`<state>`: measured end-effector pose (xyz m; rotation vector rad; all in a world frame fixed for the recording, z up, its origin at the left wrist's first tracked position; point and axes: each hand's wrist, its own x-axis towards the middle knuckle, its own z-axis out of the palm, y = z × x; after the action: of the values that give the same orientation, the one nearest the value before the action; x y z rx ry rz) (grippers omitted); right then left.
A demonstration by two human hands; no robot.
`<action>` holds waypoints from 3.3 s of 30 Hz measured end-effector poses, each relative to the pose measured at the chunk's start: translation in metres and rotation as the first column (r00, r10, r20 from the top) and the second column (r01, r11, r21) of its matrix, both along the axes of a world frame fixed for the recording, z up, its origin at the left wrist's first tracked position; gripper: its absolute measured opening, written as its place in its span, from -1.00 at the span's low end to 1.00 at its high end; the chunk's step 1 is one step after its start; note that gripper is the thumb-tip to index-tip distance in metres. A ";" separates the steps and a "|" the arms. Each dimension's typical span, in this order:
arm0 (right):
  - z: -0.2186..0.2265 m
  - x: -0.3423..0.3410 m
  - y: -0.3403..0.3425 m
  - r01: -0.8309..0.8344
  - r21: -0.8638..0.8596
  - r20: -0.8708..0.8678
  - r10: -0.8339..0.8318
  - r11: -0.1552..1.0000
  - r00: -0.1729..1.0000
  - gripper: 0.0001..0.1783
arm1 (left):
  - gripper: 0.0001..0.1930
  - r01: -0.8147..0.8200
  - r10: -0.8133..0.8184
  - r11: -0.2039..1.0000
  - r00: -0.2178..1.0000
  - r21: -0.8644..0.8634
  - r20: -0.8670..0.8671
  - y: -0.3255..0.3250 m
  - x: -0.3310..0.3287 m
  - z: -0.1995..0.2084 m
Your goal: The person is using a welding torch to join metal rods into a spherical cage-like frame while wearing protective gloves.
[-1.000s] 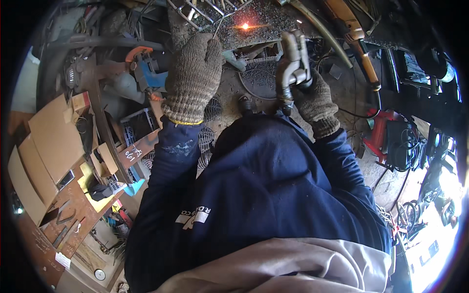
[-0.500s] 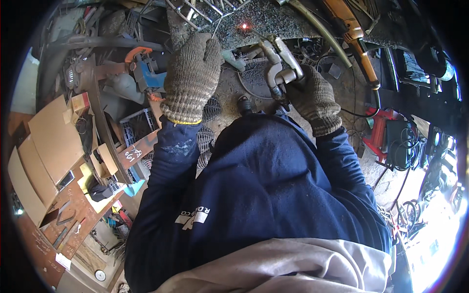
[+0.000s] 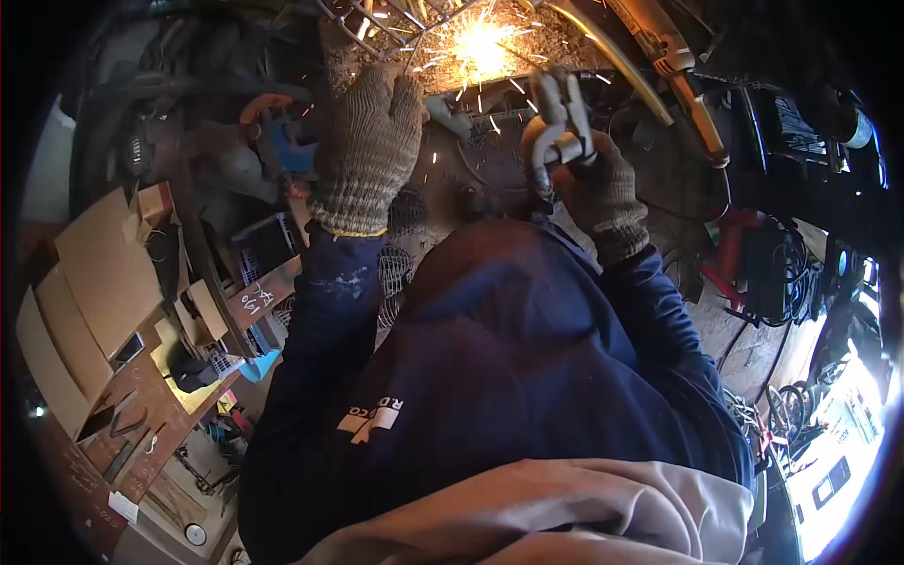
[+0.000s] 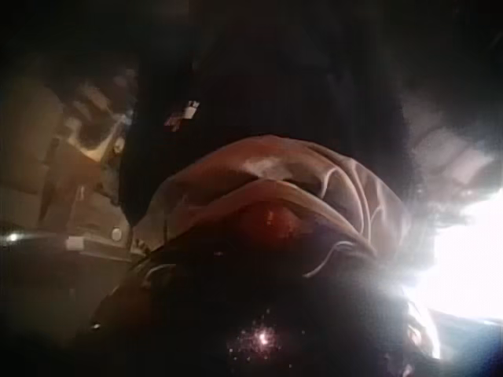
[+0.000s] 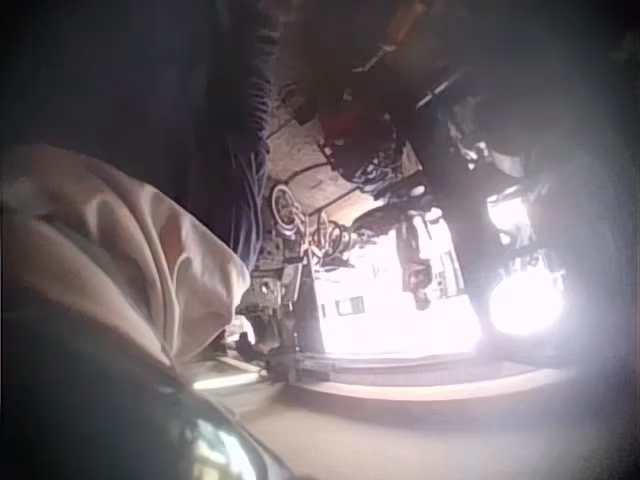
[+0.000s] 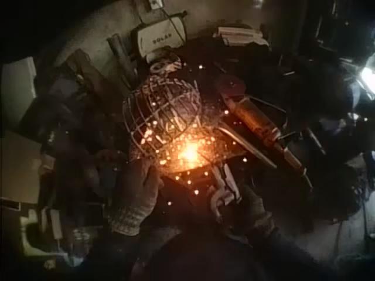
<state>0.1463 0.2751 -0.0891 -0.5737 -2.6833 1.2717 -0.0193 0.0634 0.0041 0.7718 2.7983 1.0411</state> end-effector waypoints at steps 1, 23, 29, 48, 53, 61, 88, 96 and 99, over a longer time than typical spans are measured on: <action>-0.008 0.003 -0.001 0.059 -0.209 -0.060 -0.072 0.976 0.996 -0.50 | -0.81 0.063 -0.075 0.996 0.976 -0.065 -0.204 -0.004 -0.006 -0.011; 0.000 -0.018 -0.017 -0.146 -0.138 -0.215 0.114 0.980 0.970 -0.37 | -0.75 0.029 -0.088 0.984 0.937 -0.175 -0.339 -0.008 -0.004 -0.012; 0.001 -0.021 -0.018 -0.123 -0.209 -0.176 0.086 0.970 0.981 -0.38 | -0.71 -0.025 -0.005 0.989 0.979 -0.144 -0.201 -0.002 -0.001 -0.007; -0.006 -0.024 -0.018 -0.175 -0.222 -0.132 0.149 0.959 0.980 -0.36 | -0.77 0.017 -0.016 1.000 0.990 0.005 -0.143 0.001 0.000 -0.006; 0.003 -0.027 -0.018 -0.175 -0.226 -0.076 0.162 0.958 0.984 -0.33 | -0.76 0.011 -0.047 0.988 0.972 -0.155 -0.230 -0.003 -0.002 -0.005; 0.033 -0.040 -0.028 -0.282 -0.282 -0.358 0.172 0.917 0.918 -0.39 | -0.77 0.066 -0.145 0.969 0.931 -0.237 -0.334 -0.006 -0.003 -0.009; 0.000 -0.024 -0.010 -0.135 -0.113 -0.121 0.121 0.984 0.985 -0.46 | -0.65 0.061 -0.128 0.945 0.973 -0.322 -0.192 0.001 0.002 0.004; 0.004 -0.028 -0.017 -0.162 -0.077 -0.070 0.156 0.984 0.985 -0.40 | -0.78 0.063 -0.142 0.974 0.919 -0.218 -0.368 -0.008 -0.007 -0.015; -0.001 -0.028 -0.017 -0.153 -0.077 -0.083 0.147 0.985 0.986 -0.39 | -0.77 0.055 -0.128 0.973 0.935 -0.222 -0.330 -0.005 -0.004 -0.010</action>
<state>0.1179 0.2581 -0.0900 -0.3281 -2.6639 1.4174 -0.0237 0.0579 -0.0059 1.1409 3.0492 0.6317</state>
